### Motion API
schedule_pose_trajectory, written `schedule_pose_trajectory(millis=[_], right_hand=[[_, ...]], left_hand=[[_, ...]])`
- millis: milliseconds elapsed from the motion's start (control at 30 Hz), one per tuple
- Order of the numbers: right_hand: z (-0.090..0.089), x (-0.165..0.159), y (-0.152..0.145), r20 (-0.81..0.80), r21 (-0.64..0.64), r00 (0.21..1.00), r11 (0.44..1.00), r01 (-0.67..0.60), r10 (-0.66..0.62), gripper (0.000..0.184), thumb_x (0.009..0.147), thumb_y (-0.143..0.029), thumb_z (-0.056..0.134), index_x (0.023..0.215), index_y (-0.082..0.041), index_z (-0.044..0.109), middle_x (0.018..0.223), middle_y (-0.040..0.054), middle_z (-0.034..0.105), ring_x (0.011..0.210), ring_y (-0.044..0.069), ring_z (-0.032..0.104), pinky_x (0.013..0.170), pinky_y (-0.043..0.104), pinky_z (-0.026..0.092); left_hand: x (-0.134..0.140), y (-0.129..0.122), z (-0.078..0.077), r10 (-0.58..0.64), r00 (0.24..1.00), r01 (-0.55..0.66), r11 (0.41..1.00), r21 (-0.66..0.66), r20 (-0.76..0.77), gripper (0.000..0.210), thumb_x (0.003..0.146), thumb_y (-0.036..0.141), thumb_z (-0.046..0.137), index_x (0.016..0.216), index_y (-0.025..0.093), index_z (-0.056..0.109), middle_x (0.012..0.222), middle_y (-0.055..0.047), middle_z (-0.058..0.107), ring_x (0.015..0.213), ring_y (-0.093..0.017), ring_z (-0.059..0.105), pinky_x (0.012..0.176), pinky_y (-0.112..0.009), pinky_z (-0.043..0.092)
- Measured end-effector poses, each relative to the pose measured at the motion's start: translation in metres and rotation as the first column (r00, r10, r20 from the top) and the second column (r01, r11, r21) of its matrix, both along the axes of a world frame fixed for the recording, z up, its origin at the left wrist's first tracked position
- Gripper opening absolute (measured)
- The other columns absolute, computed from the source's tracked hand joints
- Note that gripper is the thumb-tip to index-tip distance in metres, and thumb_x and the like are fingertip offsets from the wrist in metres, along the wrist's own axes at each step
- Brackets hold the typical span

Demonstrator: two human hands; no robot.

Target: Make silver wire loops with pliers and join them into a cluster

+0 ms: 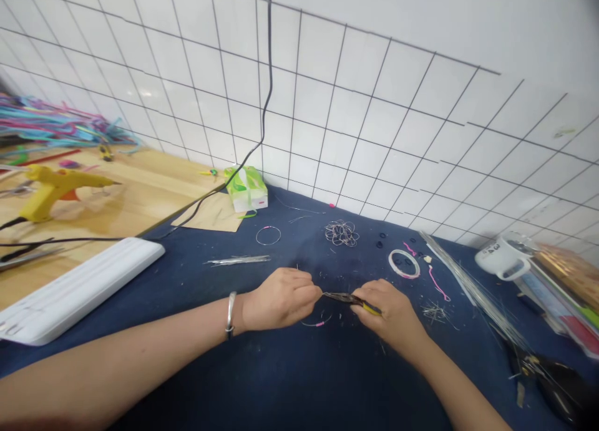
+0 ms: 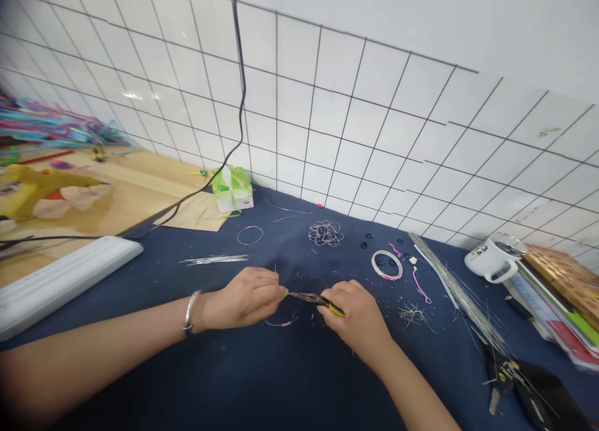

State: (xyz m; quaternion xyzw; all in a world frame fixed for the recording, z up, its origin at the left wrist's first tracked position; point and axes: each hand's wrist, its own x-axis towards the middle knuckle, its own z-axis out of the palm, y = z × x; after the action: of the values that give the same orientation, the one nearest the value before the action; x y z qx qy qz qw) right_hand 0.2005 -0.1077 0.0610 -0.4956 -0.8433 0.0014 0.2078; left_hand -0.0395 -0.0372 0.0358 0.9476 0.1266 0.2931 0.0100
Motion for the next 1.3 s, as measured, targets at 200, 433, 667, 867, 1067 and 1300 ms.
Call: schedule_pose_trajectory(millis=[200,433,667,867,1067,1300], right_hand=[[0.006,-0.007,-0.007,0.102,0.093,0.99,0.991,0.092,-0.102,0.012,0.08,-0.027,0.055,0.089,-0.02,0.061,0.08,0.0033,0.058,0.076,0.015,0.05,0.07,0.028,0.038],[0.012,-0.014,-0.016,0.236,0.255,0.954,0.959,0.121,-0.183,0.016,0.082,-0.026,0.051,0.093,-0.019,0.061,0.082,0.0056,0.054,0.077,0.018,0.044,0.07,0.032,0.032],[0.012,-0.013,-0.017,0.255,0.283,0.953,0.955,0.09,-0.165,0.016,0.083,-0.024,0.05,0.094,-0.019,0.061,0.081,0.0055,0.054,0.076,0.017,0.044,0.07,0.031,0.032],[0.013,-0.014,-0.017,0.251,0.306,0.949,0.946,0.108,-0.19,0.016,0.082,-0.026,0.051,0.092,-0.02,0.061,0.08,0.0056,0.053,0.076,0.018,0.043,0.07,0.031,0.032],[0.013,-0.013,-0.017,0.257,0.269,0.948,0.956,0.115,-0.186,0.015,0.082,-0.026,0.05,0.091,-0.02,0.061,0.079,0.005,0.053,0.074,0.017,0.042,0.068,0.031,0.031],[0.013,-0.011,-0.018,0.28,0.302,0.944,0.949,0.088,-0.177,0.016,0.082,-0.024,0.051,0.093,-0.019,0.06,0.079,0.0048,0.054,0.074,0.017,0.043,0.069,0.031,0.032]], left_hand=[[0.001,0.002,-0.006,0.075,0.996,-0.079,0.994,-0.079,-0.045,0.019,0.085,0.019,0.038,0.08,0.016,0.055,0.061,-0.001,0.051,0.057,-0.012,0.047,0.055,-0.024,0.036],[0.002,0.003,-0.007,0.07,0.997,-0.073,0.988,-0.136,-0.024,0.019,0.086,0.019,0.037,0.085,0.016,0.056,0.063,-0.001,0.053,0.059,-0.012,0.049,0.057,-0.023,0.036],[0.001,0.004,-0.003,0.038,0.999,-0.038,0.986,-0.16,-0.001,0.02,0.087,0.017,0.036,0.092,0.015,0.055,0.067,-0.002,0.055,0.063,-0.013,0.05,0.058,-0.024,0.038],[0.002,0.004,-0.003,0.03,1.0,-0.029,0.994,-0.103,0.006,0.021,0.088,0.018,0.035,0.092,0.015,0.055,0.067,-0.003,0.055,0.063,-0.013,0.05,0.058,-0.024,0.039],[0.001,0.004,-0.003,0.02,1.0,-0.02,0.997,-0.069,-0.007,0.02,0.087,0.017,0.036,0.095,0.015,0.055,0.069,-0.004,0.056,0.064,-0.014,0.049,0.059,-0.026,0.039],[0.001,0.003,0.0,0.02,1.0,-0.02,0.997,-0.072,-0.013,0.02,0.087,0.016,0.036,0.095,0.015,0.055,0.068,-0.003,0.055,0.064,-0.014,0.048,0.057,-0.026,0.038]])
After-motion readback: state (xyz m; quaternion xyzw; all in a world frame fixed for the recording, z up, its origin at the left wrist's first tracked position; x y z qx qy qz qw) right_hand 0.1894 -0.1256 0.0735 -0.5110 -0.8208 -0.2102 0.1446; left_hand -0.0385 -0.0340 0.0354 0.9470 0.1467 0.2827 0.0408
